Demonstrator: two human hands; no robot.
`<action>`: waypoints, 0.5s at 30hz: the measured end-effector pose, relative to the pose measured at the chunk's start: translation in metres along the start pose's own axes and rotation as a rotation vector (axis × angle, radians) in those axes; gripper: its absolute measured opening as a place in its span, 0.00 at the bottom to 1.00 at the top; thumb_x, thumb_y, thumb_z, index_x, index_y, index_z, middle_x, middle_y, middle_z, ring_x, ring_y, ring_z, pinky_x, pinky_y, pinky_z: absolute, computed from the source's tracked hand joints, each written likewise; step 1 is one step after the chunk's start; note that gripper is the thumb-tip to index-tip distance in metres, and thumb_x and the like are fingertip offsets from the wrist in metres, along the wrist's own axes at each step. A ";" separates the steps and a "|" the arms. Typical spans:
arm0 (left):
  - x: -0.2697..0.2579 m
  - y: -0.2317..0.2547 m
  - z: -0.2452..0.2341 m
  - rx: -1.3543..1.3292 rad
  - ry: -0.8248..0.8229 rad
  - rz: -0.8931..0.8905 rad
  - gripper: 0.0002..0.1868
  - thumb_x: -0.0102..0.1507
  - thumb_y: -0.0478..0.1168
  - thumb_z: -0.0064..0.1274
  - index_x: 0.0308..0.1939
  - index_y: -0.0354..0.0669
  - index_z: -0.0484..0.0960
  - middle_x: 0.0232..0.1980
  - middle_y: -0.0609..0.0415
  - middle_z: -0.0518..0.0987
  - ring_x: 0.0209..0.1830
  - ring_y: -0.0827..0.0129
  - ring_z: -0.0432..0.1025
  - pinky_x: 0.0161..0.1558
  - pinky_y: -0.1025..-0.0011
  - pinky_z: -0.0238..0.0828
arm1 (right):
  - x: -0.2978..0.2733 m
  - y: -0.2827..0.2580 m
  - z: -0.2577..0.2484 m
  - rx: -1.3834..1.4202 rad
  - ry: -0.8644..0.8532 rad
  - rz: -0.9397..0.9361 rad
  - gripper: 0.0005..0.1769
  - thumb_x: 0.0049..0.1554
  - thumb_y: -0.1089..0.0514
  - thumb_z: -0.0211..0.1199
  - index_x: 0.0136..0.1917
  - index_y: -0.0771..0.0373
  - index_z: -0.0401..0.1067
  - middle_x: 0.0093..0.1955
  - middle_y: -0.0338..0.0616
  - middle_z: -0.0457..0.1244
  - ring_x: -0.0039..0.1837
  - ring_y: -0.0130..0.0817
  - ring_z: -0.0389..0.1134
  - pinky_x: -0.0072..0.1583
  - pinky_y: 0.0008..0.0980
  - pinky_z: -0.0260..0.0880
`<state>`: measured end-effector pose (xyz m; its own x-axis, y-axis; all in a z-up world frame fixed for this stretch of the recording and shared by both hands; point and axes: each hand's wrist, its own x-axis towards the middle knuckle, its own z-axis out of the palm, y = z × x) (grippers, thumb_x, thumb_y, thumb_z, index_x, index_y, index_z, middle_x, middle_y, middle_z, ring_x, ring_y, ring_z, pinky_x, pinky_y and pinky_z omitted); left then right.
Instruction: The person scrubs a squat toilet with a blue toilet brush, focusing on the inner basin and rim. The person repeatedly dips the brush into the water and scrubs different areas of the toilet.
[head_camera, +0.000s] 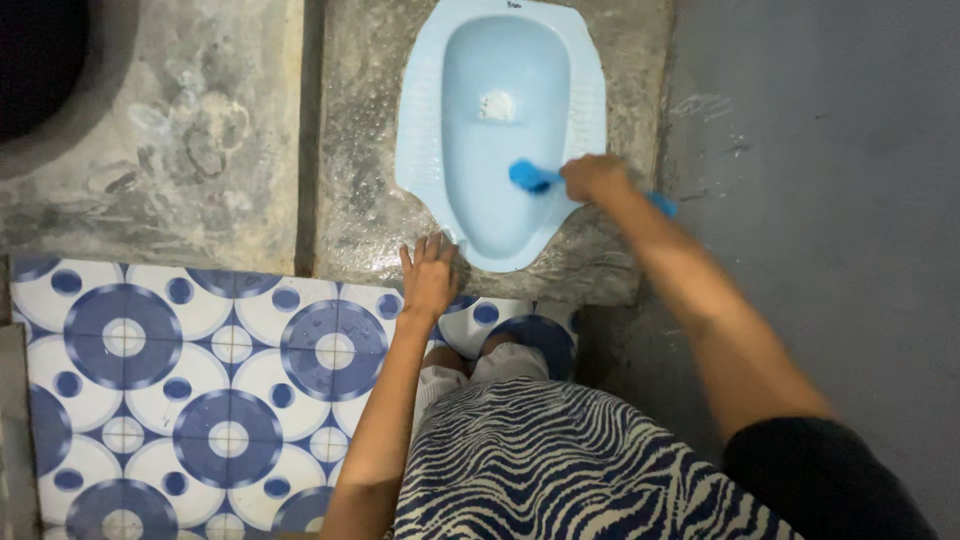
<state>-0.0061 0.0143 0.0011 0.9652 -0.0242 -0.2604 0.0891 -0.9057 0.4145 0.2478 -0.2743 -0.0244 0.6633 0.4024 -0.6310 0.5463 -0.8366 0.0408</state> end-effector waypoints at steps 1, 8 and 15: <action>0.002 0.000 0.000 -0.010 0.022 -0.001 0.29 0.58 0.42 0.57 0.64 0.47 0.76 0.74 0.43 0.65 0.76 0.47 0.54 0.74 0.36 0.40 | 0.009 0.002 -0.020 0.005 -0.164 -0.019 0.20 0.59 0.60 0.53 0.62 0.54 0.76 0.47 0.49 0.70 0.47 0.48 0.73 0.46 0.51 0.74; -0.006 -0.006 -0.005 0.003 0.035 -0.047 0.27 0.57 0.41 0.57 0.62 0.46 0.77 0.73 0.42 0.65 0.77 0.47 0.53 0.73 0.37 0.37 | 0.006 -0.031 -0.068 -0.123 -0.424 -0.049 0.18 0.58 0.58 0.56 0.60 0.56 0.78 0.55 0.50 0.70 0.55 0.48 0.73 0.52 0.50 0.74; -0.008 -0.009 0.000 -0.013 0.042 -0.055 0.24 0.60 0.42 0.56 0.61 0.45 0.78 0.74 0.44 0.65 0.77 0.48 0.53 0.74 0.37 0.38 | -0.021 -0.038 -0.061 -0.106 -0.118 0.109 0.18 0.57 0.57 0.58 0.58 0.58 0.80 0.61 0.51 0.70 0.63 0.48 0.72 0.58 0.48 0.74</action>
<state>-0.0149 0.0224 0.0000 0.9682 0.0435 -0.2462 0.1452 -0.8994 0.4123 0.2447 -0.2284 0.0349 0.6603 0.2593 -0.7048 0.5295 -0.8263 0.1919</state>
